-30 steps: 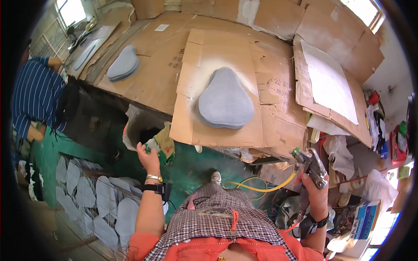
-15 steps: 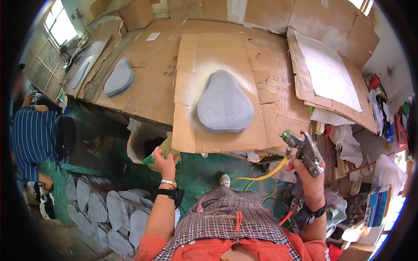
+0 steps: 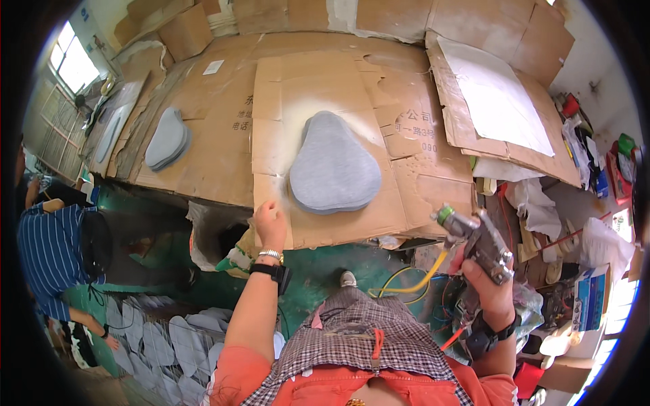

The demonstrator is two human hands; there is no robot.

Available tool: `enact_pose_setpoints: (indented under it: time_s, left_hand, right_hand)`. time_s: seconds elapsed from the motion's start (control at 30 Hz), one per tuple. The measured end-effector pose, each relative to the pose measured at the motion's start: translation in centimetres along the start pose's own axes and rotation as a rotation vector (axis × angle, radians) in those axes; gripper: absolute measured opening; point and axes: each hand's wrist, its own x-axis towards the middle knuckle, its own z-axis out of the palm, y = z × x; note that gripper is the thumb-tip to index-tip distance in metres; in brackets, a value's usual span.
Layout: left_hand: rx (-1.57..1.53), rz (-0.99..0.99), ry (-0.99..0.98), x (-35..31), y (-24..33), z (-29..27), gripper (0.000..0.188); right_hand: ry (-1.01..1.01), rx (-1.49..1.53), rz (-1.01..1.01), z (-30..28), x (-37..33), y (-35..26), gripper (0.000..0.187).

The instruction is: The person repeatedly reaches into a large sack to retrieve grey, heart-shaped fabric pieces. They place each piece onto a cardboard surface, smoothing it out with their hands. The person then stacks the pieces on a nearby metal rack.

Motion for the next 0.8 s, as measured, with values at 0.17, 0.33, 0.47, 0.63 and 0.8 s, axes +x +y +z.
enact_pose_setpoints:
  time_s: [0.17, 0.33, 0.47, 0.63, 0.8]
  left_hand:
    - [0.043, 0.045, -0.159, 1.6, 0.8, 3.9, 0.033]
    - [0.244, 0.011, -0.223, 2.6, 1.7, 5.9, 0.044]
    - [0.295, -0.026, -0.24, 3.6, 1.9, 6.8, 0.043]
    - [0.33, -0.109, -0.298, 4.1, 2.2, 6.8, 0.036]
    - [0.313, -0.158, -0.262, 4.1, 3.0, 7.1, 0.027]
  right_hand:
    - [-0.137, -0.047, 0.145, -1.3, -0.1, 0.0, 0.059]
    - [-0.132, -0.063, 0.142, -1.6, 1.2, 0.8, 0.055]
    - [-0.009, -0.061, 0.018, -0.7, 4.2, -0.5, 0.048]
    - [-0.131, -0.193, 0.117, -2.7, 2.4, 0.7, 0.054]
    - [-0.201, -0.049, 0.123, -2.8, 0.8, 2.0, 0.061]
